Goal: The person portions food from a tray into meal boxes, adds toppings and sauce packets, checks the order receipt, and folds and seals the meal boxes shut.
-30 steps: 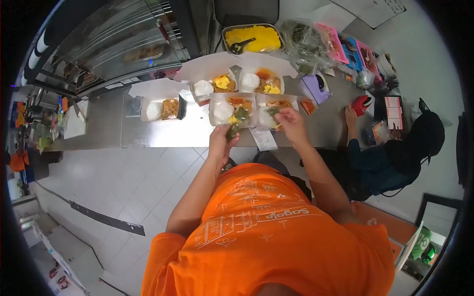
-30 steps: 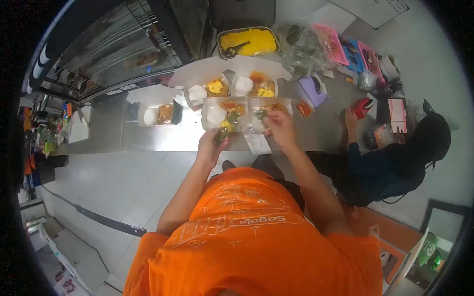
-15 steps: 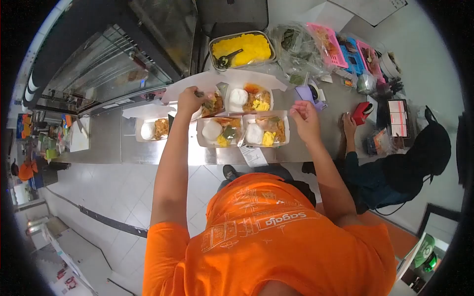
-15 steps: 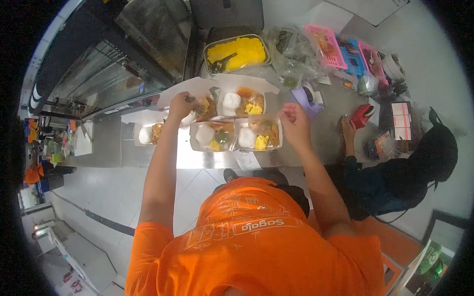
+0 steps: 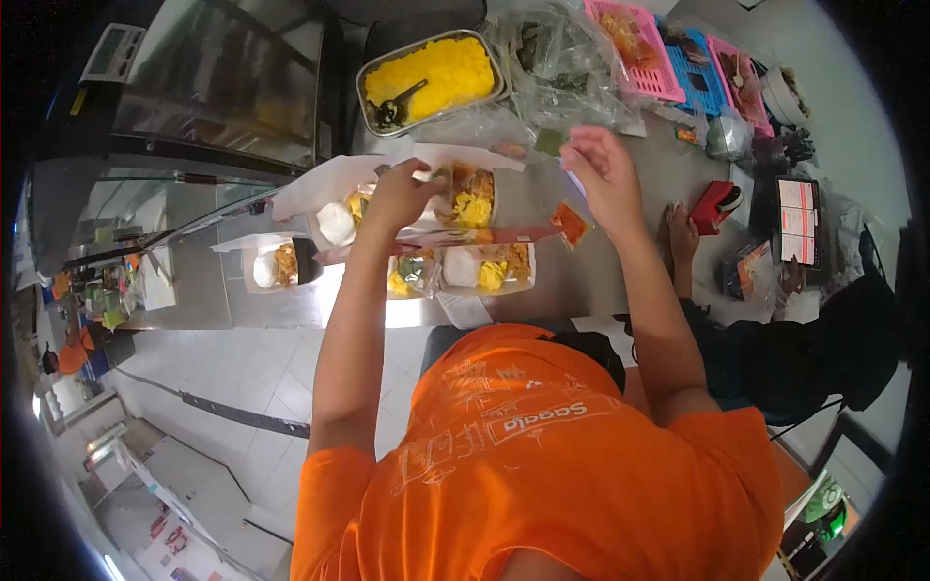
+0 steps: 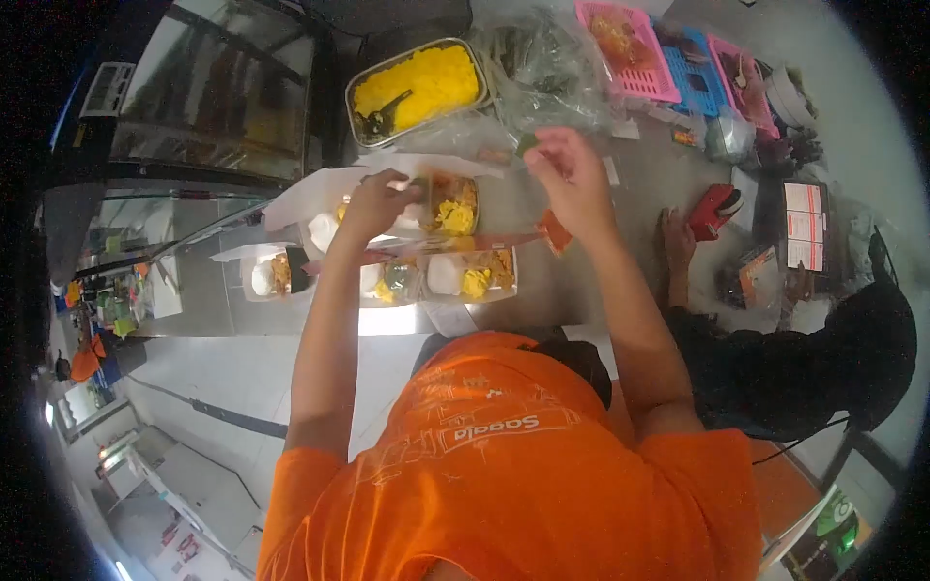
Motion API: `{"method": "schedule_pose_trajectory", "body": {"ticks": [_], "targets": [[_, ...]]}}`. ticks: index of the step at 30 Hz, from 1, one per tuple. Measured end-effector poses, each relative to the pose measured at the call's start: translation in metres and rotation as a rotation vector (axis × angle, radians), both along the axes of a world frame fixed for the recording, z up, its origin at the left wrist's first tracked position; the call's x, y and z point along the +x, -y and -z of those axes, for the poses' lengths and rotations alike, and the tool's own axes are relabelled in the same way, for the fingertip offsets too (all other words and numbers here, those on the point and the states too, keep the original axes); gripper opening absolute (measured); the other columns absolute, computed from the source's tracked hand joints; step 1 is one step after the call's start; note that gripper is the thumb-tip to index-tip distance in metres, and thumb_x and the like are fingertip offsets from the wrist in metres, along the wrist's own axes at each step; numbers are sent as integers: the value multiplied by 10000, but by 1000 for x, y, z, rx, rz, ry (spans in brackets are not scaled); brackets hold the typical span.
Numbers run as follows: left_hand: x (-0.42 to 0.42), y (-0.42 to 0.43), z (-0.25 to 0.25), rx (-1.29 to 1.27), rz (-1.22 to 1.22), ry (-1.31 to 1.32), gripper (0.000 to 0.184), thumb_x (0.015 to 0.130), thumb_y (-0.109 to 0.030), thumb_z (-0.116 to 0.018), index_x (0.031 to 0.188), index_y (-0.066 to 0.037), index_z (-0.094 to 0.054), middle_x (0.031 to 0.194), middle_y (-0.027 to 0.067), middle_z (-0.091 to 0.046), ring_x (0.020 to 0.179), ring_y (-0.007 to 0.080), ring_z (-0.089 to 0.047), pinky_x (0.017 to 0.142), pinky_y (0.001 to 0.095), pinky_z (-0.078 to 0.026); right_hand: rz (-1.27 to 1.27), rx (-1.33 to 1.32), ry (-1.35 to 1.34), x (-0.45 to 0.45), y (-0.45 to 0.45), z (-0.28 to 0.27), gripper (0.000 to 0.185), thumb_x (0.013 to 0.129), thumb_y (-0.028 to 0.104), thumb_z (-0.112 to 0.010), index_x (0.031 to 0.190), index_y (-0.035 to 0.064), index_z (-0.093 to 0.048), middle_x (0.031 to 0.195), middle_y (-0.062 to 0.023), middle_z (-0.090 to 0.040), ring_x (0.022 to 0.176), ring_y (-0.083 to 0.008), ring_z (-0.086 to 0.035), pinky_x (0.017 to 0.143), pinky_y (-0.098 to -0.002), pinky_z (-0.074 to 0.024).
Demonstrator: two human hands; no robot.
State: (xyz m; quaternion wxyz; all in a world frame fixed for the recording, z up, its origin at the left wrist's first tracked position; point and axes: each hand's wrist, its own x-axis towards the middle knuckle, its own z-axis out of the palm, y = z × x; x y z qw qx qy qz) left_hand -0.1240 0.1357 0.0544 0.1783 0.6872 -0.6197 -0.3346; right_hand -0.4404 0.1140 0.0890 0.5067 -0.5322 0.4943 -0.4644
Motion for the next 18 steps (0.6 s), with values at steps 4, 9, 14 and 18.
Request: {"method": "schedule_pose_trajectory", "body": {"ticks": [4, 9, 14, 18], "targets": [[-7, -14, -20, -268, -104, -130, 345, 910, -177, -721, 1187, 0, -620, 884, 131, -710, 777, 137, -661, 697, 285, -524, -114, 10, 63, -9, 1, -11, 269, 954, 61, -648, 1209, 18, -573, 1027, -59, -659, 903, -116, -628, 793, -242, -497], [29, -111, -69, -148, -363, -659, 235, 907, -45, -690, 1131, -17, -624, 848, 26, -670, 723, 99, -608, 647, 228, -487, -146, 131, 29, -34, -16, 13, 206, 961, 87, -642, 1149, 20, -593, 924, -47, -678, 783, -103, -634, 692, -233, -502], [58, -206, -11, 71, -474, -543, 131, 952, -64, -646, 1074, -20, -627, 832, 31, -665, 663, 79, -565, 606, 219, -444, -585, 491, -257, -44, -47, 1, 162, 982, 187, -630, 1037, 36, -644, 824, -20, -655, 772, -85, -636, 660, -239, -490], [70, -255, 41, 181, -478, -480, 133, 976, -103, -543, 1008, -20, -642, 772, 29, -620, 615, 78, -532, 578, 238, -442, -941, 501, -595, -31, -96, 12, 211, 946, 239, -667, 985, 31, -661, 816, -60, -684, 744, -136, -659, 658, -295, -506]]}}
